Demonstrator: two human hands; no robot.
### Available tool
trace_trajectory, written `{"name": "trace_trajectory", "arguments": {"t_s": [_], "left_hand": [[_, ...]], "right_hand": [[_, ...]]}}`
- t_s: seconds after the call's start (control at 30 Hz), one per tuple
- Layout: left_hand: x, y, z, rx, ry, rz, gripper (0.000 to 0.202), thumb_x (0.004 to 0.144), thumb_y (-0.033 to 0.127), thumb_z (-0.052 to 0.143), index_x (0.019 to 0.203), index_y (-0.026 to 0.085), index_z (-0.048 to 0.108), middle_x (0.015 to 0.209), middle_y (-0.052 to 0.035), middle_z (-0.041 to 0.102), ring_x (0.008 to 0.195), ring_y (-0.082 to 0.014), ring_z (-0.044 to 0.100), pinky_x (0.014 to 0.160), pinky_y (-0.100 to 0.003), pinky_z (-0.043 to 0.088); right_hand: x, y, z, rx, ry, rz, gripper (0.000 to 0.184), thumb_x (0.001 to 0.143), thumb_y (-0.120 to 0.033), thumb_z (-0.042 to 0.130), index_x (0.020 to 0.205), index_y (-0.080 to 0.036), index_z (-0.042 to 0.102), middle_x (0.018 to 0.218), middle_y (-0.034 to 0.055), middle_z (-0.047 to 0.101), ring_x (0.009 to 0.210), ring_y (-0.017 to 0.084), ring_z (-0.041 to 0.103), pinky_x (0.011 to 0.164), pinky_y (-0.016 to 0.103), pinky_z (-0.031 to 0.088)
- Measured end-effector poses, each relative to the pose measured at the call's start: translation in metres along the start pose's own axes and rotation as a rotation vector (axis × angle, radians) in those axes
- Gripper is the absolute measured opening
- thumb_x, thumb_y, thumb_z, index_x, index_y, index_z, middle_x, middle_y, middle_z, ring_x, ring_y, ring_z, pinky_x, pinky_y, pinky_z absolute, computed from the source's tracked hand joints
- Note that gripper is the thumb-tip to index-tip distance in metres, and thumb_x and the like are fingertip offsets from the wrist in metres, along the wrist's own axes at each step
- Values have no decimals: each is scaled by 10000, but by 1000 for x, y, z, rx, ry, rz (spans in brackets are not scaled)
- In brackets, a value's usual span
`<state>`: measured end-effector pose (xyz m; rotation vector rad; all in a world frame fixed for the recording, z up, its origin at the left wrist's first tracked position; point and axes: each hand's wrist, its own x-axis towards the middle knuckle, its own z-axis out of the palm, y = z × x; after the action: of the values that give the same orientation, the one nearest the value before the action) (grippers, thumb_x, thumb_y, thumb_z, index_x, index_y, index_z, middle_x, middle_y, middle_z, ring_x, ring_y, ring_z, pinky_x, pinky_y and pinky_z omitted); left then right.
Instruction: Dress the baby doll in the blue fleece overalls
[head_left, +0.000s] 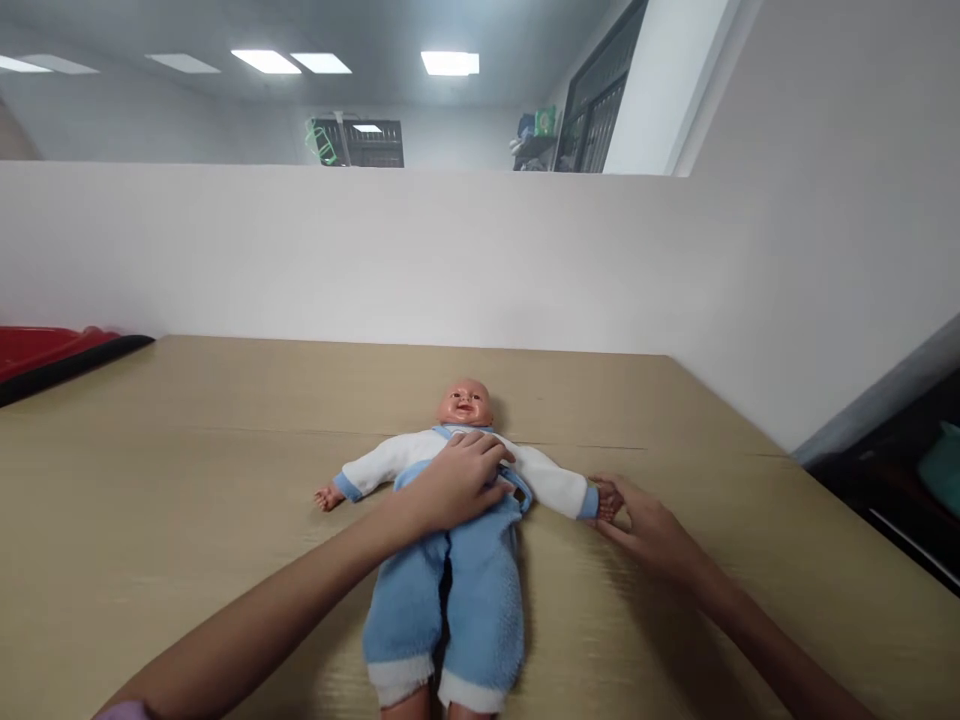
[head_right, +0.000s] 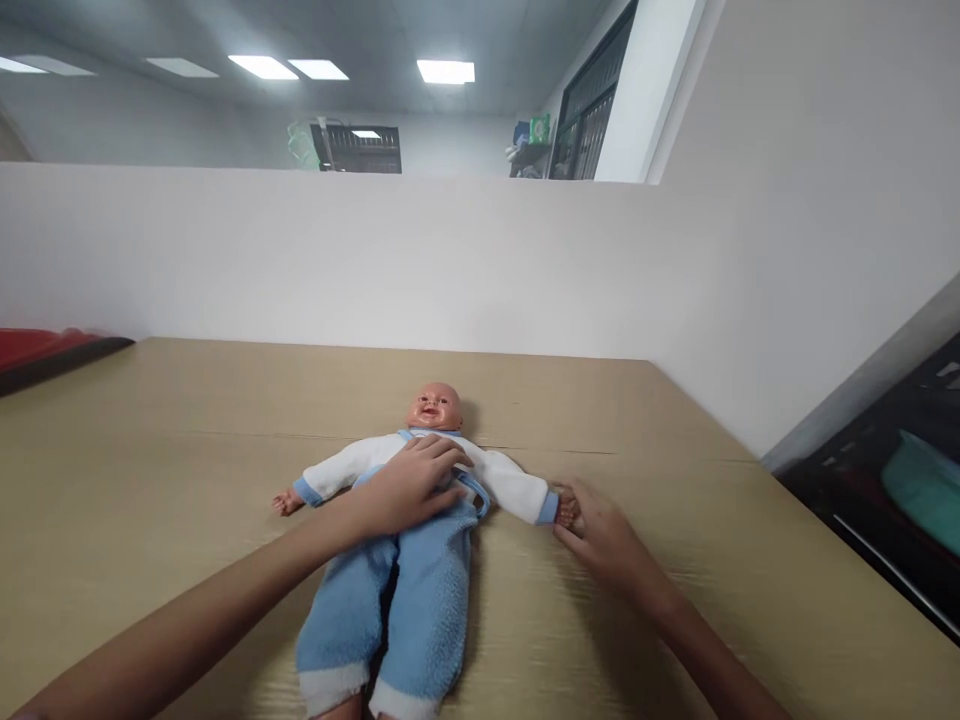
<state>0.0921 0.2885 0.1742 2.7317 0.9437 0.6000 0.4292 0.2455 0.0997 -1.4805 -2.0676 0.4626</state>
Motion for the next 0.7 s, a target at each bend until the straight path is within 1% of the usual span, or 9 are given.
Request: {"name": "trace_trajectory", "arguments": {"t_s": [0.07, 0.13, 0.27, 0.33, 0.4, 0.47, 0.57, 0.63, 0.7], "left_hand": [[14, -11, 10, 53, -79, 35, 216, 987, 369, 649, 1095, 197, 722, 1111, -124, 735, 1103, -325, 623, 1013, -468, 452], [20, -20, 16, 64, -98, 73, 230, 1018, 399, 606, 1041, 208, 730, 1035, -111, 735, 1049, -314, 625, 989, -455, 440], [16, -24, 17, 21, -81, 160, 369, 1109, 436, 403, 1153, 240, 712, 1031, -87, 721, 975, -258, 636, 898, -373, 445], [10, -24, 17, 54, -102, 218, 417, 1127, 416, 328, 1221, 255, 702, 1040, -90, 717, 929, -239, 636, 863, -357, 443], [4, -26, 18, 95, -102, 274, 433, 1130, 387, 301, 1262, 273, 697, 1052, -100, 715, 899, -234, 627, 867, -366, 443], [-3, -31, 19, 91, -69, 320, 426, 1124, 362, 308, 1277, 287, 699, 1064, -110, 718, 885, -236, 620, 880, -388, 447], [-14, -40, 20, 36, 39, 323, 409, 1101, 368, 348, 1239, 268, 720, 1016, -120, 732, 850, -239, 613, 877, -421, 460], [-18, -41, 19, -19, 149, 237, 395, 1083, 403, 392, 1185, 239, 738, 942, -114, 727, 841, -241, 617, 870, -426, 470], [-16, -38, 15, -134, 239, 104, 373, 1066, 448, 456, 1125, 217, 743, 908, -100, 721, 869, -242, 635, 872, -407, 482]], "right_hand": [[2, -5, -8, 85, 3, 58, 377, 857, -414, 689, 1184, -229, 666, 1063, 105, 782, 939, 282, 744, 856, 420, 601], [7, -14, -15, 129, 66, 91, 385, 810, -448, 754, 1119, -231, 680, 979, 83, 780, 854, 261, 742, 786, 389, 612], [26, -39, -16, 246, 156, 62, 431, 780, -446, 810, 1121, -224, 669, 1021, 77, 759, 788, 222, 744, 729, 351, 624], [41, -54, -8, 328, 156, 42, 464, 775, -455, 830, 1138, -220, 662, 1064, 82, 747, 772, 210, 745, 700, 337, 623], [58, -72, 5, 380, 120, 22, 472, 777, -430, 835, 1159, -213, 661, 953, 49, 734, 718, 196, 719, 644, 312, 597], [73, -89, 18, 382, 23, -37, 455, 774, -311, 814, 1193, -212, 669, 858, 5, 694, 681, 176, 675, 616, 285, 558], [84, -107, 29, 319, -91, -169, 482, 751, -135, 731, 1222, -225, 687, 981, 11, 664, 731, 151, 627, 687, 276, 537], [81, -110, 30, 291, -135, -243, 434, 780, -130, 713, 1199, -239, 706, 1072, 26, 642, 806, 159, 616, 774, 294, 540], [72, -108, 30, 308, -181, -281, 334, 860, -208, 711, 1190, -256, 718, 1099, 34, 628, 897, 187, 617, 871, 325, 541]]}}
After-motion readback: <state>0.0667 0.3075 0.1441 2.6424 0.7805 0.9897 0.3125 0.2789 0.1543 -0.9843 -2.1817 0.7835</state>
